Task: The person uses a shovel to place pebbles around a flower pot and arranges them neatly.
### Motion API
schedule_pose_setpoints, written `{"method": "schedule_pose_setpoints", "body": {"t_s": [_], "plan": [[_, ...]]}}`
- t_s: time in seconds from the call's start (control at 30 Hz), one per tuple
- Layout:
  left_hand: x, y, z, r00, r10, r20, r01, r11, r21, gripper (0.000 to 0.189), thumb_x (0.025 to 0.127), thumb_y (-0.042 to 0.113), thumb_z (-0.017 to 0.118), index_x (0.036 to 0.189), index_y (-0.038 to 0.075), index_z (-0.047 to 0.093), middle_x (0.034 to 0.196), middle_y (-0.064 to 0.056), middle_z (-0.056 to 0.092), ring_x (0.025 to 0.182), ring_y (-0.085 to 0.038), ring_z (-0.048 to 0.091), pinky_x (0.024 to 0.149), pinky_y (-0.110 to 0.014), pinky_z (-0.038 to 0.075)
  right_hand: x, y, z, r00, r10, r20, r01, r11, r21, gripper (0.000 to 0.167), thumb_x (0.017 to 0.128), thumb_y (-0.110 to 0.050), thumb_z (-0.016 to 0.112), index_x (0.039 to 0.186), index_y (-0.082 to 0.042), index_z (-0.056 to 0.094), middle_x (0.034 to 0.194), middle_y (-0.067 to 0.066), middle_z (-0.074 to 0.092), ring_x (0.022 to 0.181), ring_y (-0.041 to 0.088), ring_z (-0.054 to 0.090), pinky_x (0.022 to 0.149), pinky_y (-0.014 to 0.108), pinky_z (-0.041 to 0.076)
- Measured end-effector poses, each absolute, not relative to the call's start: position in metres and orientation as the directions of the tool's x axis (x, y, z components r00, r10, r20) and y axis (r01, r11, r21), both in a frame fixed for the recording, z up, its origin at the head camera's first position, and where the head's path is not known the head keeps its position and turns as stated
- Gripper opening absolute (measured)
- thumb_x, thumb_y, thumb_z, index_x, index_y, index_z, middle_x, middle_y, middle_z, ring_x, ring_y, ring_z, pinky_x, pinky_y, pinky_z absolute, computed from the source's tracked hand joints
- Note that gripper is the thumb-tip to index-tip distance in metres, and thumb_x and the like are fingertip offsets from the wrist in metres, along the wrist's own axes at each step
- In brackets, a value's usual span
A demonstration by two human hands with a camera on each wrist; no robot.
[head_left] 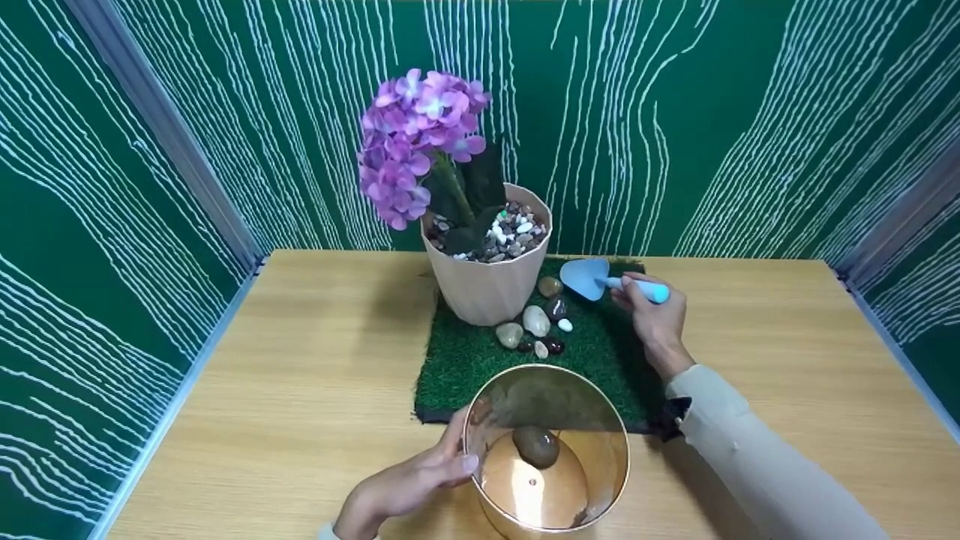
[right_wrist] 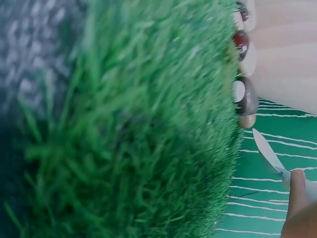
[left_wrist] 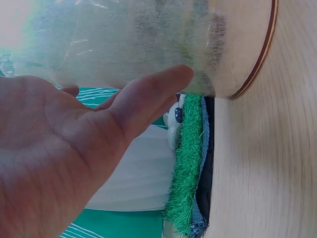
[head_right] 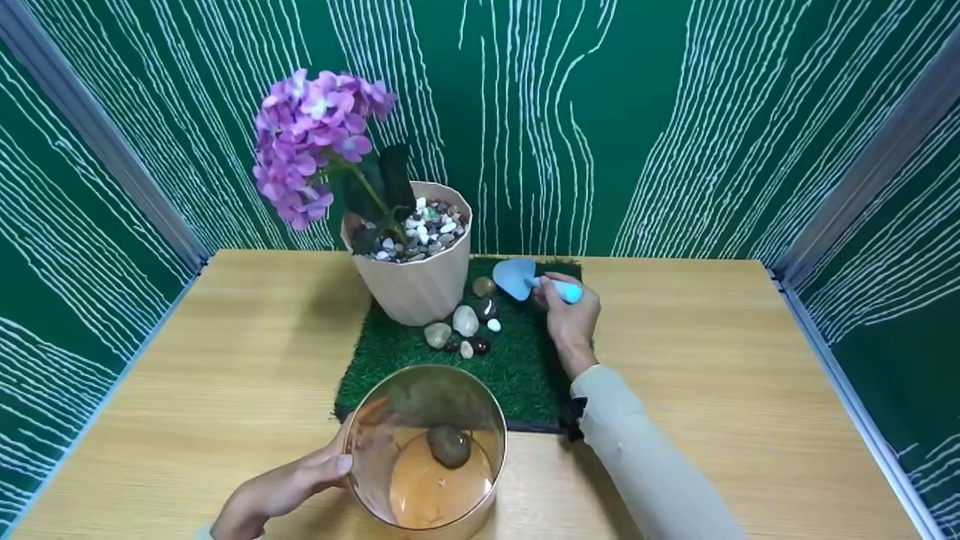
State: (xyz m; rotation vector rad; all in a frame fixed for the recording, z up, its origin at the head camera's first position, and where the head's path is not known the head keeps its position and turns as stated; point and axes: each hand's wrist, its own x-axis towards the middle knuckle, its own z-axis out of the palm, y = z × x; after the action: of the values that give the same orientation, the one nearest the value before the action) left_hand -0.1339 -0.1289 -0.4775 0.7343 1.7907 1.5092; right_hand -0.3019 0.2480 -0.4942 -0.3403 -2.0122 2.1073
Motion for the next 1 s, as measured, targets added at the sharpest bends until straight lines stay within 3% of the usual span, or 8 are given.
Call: {"method": "schedule_pose_setpoints", "body": {"t_s": [0.13, 0.3, 0.57, 0.8, 1.0], "plan": [[-0.134, -0.128, -0.478, -0.593, 0.796, -0.121, -0.020, 0.136, 0.990, 0.090, 0.120, 0.044, 0.037, 0.177, 0.004, -0.020, 0.186, -0.029, -0.021, 0.174, -0.054, -0.013, 0.139, -0.067, 0.014, -0.294, 0.249, -0.485, -0.949, 0.294, -0.114, 0.064, -0.173, -0.983, 0.030, 0.116, -0.017, 0.065, 0.141, 0.000, 0.068, 0.093, -0.013, 0.083, 0.089, 0.000, 0.082, 0.093, 0.019, 0.064], [-0.134, -0.128, -0.478, -0.605, 0.786, -0.129, -0.020, 0.147, 0.989, 0.091, 0.120, 0.044, 0.038, 0.177, 0.004, -0.021, 0.187, -0.029, -0.019, 0.175, -0.053, -0.009, 0.138, -0.060, 0.017, -0.282, 0.251, -0.473, -0.948, 0.253, -0.193, 0.130, -0.245, -0.961, 0.022, 0.119, -0.022, 0.062, 0.135, -0.009, 0.068, 0.096, -0.010, 0.085, 0.093, 0.001, 0.084, 0.096, 0.020, 0.063], [-0.134, -0.128, -0.479, -0.607, 0.788, -0.101, 0.021, 0.143, 0.989, 0.090, 0.121, 0.042, 0.037, 0.176, 0.002, -0.021, 0.187, -0.030, -0.017, 0.175, -0.052, -0.008, 0.139, -0.061, 0.012, -0.263, 0.257, -0.456, -0.938, 0.211, -0.276, 0.174, -0.405, -0.898, 0.019, 0.121, -0.021, 0.055, 0.132, -0.011, 0.067, 0.097, -0.004, 0.086, 0.092, 0.005, 0.085, 0.097, 0.021, 0.063], [-0.132, -0.129, -0.478, -0.614, 0.785, -0.085, 0.044, 0.141, 0.989, 0.088, 0.121, 0.039, 0.038, 0.177, 0.002, -0.019, 0.188, -0.030, -0.012, 0.175, -0.052, -0.005, 0.139, -0.056, 0.012, -0.247, 0.266, -0.444, -0.939, 0.155, -0.307, 0.209, -0.452, -0.867, 0.025, 0.122, -0.023, 0.053, 0.141, -0.011, 0.062, 0.108, -0.009, 0.083, 0.097, 0.006, 0.084, 0.101, 0.021, 0.062], [-0.133, -0.129, -0.479, -0.615, 0.784, -0.087, 0.045, 0.145, 0.988, 0.088, 0.121, 0.039, 0.037, 0.177, 0.002, -0.020, 0.188, -0.030, -0.013, 0.175, -0.052, -0.006, 0.139, -0.056, 0.013, -0.230, 0.275, -0.436, -0.961, 0.136, -0.239, 0.163, -0.417, -0.894, 0.025, 0.121, -0.023, 0.056, 0.114, -0.019, 0.080, 0.109, -0.010, 0.087, 0.097, 0.008, 0.085, 0.098, 0.020, 0.063]]}}
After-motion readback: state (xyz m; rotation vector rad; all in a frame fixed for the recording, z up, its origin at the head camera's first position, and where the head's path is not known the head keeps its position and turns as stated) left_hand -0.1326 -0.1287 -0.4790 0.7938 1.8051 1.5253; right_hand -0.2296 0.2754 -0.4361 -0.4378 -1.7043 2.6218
